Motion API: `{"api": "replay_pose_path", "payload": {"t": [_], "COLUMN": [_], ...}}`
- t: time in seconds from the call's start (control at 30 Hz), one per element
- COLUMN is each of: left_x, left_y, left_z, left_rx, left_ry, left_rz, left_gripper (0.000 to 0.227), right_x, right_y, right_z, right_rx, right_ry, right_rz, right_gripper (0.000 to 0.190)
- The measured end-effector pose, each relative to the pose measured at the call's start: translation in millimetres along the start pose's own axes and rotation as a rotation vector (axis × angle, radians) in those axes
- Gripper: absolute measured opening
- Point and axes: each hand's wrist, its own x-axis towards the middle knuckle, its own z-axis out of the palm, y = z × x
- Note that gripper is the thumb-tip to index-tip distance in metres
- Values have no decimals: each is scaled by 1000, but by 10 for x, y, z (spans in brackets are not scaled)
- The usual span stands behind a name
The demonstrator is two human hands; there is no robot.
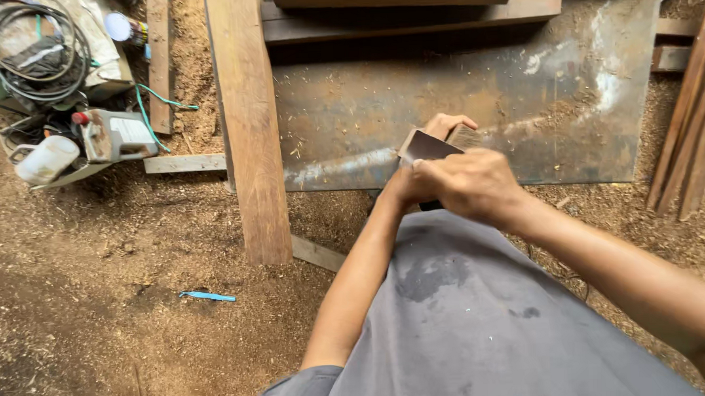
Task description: The person sands a small wooden block by hand using a piece of sandpaper, rubbing all sides and edges of the wood.
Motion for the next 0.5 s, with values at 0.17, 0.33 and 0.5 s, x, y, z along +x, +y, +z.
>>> {"api": "replay_pose_path", "payload": {"t": [0.17, 0.33, 0.5], "left_x": [-7, -140, -210], "left_y": [-58, -110, -187], "left_z": [111, 87, 78], "left_rx": [-358, -268, 59], "left_ry": [-60, -36, -72], "left_rz": [-164, -113, -220], "left_gripper": [78, 82, 68], "right_x": [83, 82, 128], "right_y": [111, 193, -69], "right_z": [6, 6, -35], "right_rx": [-112, -17, -7], "right_ry": [-20, 39, 111], "right_rz": [81, 97, -75], "right_gripper": [49, 16, 4]}}
